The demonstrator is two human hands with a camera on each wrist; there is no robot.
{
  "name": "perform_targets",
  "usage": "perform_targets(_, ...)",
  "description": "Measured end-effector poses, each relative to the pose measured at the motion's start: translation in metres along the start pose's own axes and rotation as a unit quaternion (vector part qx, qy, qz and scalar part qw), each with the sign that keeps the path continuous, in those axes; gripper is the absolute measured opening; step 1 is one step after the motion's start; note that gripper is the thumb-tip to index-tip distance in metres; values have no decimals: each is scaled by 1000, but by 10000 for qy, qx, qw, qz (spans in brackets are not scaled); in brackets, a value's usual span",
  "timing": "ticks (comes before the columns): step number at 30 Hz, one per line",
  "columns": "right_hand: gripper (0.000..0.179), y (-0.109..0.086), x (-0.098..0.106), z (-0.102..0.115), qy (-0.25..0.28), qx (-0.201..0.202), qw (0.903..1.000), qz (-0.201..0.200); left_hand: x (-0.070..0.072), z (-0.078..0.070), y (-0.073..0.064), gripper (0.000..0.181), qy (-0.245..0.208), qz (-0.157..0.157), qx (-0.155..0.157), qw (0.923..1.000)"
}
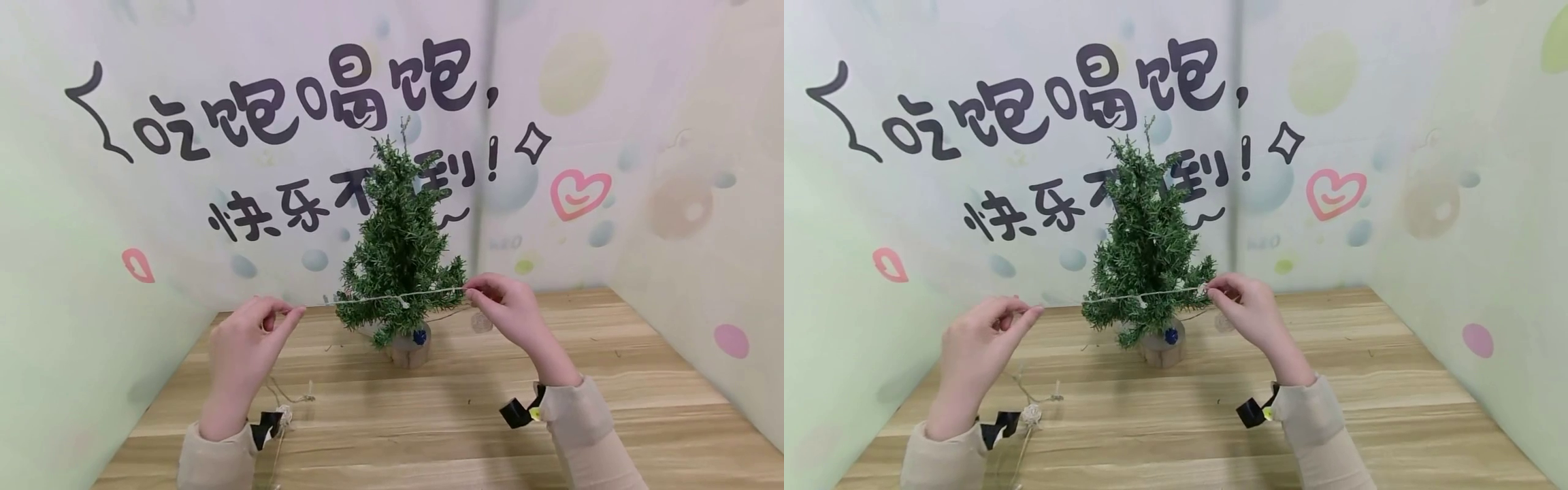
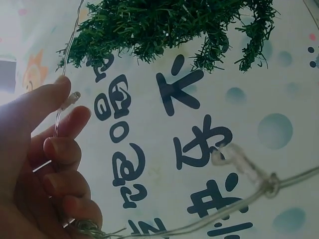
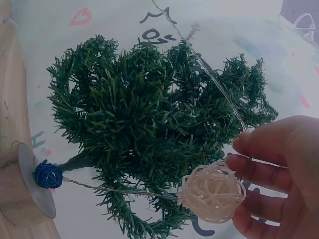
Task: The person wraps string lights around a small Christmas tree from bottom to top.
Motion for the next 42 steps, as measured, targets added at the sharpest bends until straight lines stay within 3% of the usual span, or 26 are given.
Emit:
perform_targets(5,8,1,-2,-2,148,-105,9998,43,-2,6,-2,20,-87,687,86,9976)
perform_targets(9,8,1,-2,-3,217,-160,9996,51,-4,14,-7,22,-244,1510,410,9874)
perform_targets(12,8,1,-2,-6,194,-223,9996,21,-4,19,-8,19,-301,1840,582,9807)
perform_targets(15,8,1,-2,-8,151,-274,9995,5,0,22,-7,19,-340,1764,619,9818)
perform_targets(20,9,0,-4,-9,119,-236,9996,75,9,30,-3,16,-597,1242,534,9890)
perform_targets(23,9,1,-6,-10,127,-254,9996,79,11,43,-4,12,-928,1087,854,9860)
perform_targets(26,9,1,-6,-11,123,-287,9995,54,10,63,-8,11,-1460,1122,1611,9696)
perform_targets(29,8,1,-7,-12,123,-288,9995,76,7,79,-15,19,-1995,1196,2330,9442)
perform_targets(34,9,1,-8,-13,107,-322,9993,151,3,93,-22,30,-2639,1309,2927,9097)
perform_targets(36,9,2,-9,-13,94,-353,9992,171,3,95,-23,34,-2718,1342,3073,9020)
perform_targets(39,6,-1,-9,-11,84,-252,9995,162,1,95,-23,40,-2599,1504,3252,8967)
perform_targets(42,3,2,-15,-6,33,7,9998,185,8,96,-21,48,-2311,1691,3346,8978)
Point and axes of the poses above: each hand's wrist, its own y-axis towards the middle knuckle, its own x-axis out of the back of the hand, z = x × y, the point moved 7 cm from there along y, towards the middle knuckle, and after that the axes turned 11 degrees about -y, right-handed, at the moved point
